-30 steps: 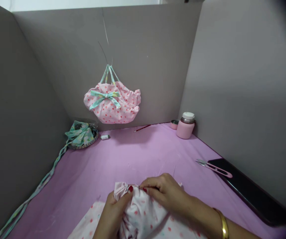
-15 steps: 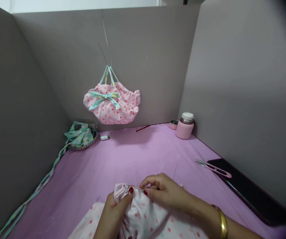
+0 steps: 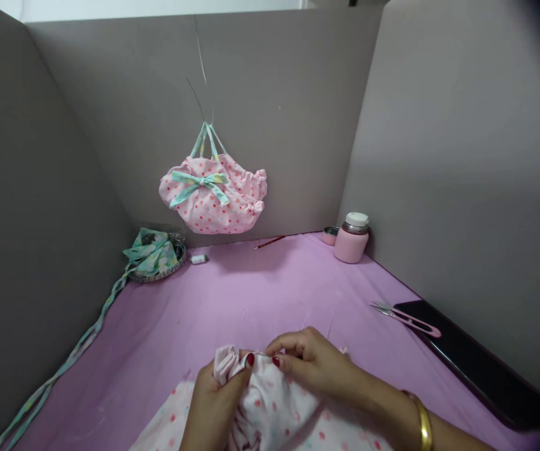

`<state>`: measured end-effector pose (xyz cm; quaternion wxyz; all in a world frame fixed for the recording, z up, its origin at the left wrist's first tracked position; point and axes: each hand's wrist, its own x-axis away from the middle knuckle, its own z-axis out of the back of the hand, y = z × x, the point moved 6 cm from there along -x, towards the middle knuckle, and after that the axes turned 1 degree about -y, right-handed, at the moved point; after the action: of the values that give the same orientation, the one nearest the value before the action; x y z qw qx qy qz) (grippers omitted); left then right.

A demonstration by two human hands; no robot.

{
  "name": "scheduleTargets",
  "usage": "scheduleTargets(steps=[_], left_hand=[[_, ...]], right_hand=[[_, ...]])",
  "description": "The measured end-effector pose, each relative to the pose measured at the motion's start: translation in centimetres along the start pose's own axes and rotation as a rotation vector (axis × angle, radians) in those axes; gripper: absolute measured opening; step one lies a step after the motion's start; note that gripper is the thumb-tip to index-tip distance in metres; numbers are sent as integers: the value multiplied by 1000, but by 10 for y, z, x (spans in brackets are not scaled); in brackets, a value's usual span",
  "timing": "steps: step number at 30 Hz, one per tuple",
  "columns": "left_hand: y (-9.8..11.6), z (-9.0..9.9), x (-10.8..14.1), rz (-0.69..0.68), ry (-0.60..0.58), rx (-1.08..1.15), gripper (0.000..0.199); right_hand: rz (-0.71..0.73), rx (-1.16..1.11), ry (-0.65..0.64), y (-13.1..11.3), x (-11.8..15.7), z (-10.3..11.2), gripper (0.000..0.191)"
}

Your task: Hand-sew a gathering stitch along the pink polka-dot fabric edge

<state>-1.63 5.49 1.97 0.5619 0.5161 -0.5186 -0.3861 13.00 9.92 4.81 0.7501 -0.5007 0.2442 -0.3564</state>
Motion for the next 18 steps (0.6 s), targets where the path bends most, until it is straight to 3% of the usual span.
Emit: scheduleTargets(steps=[10, 18], left_hand=[[9, -3, 3, -78, -15, -171, 25], [-8, 1, -1, 86, 10, 58, 20]], right_hand=[[73, 205, 88, -8, 3, 0, 23], [-9, -142, 32, 7, -3, -7, 17]])
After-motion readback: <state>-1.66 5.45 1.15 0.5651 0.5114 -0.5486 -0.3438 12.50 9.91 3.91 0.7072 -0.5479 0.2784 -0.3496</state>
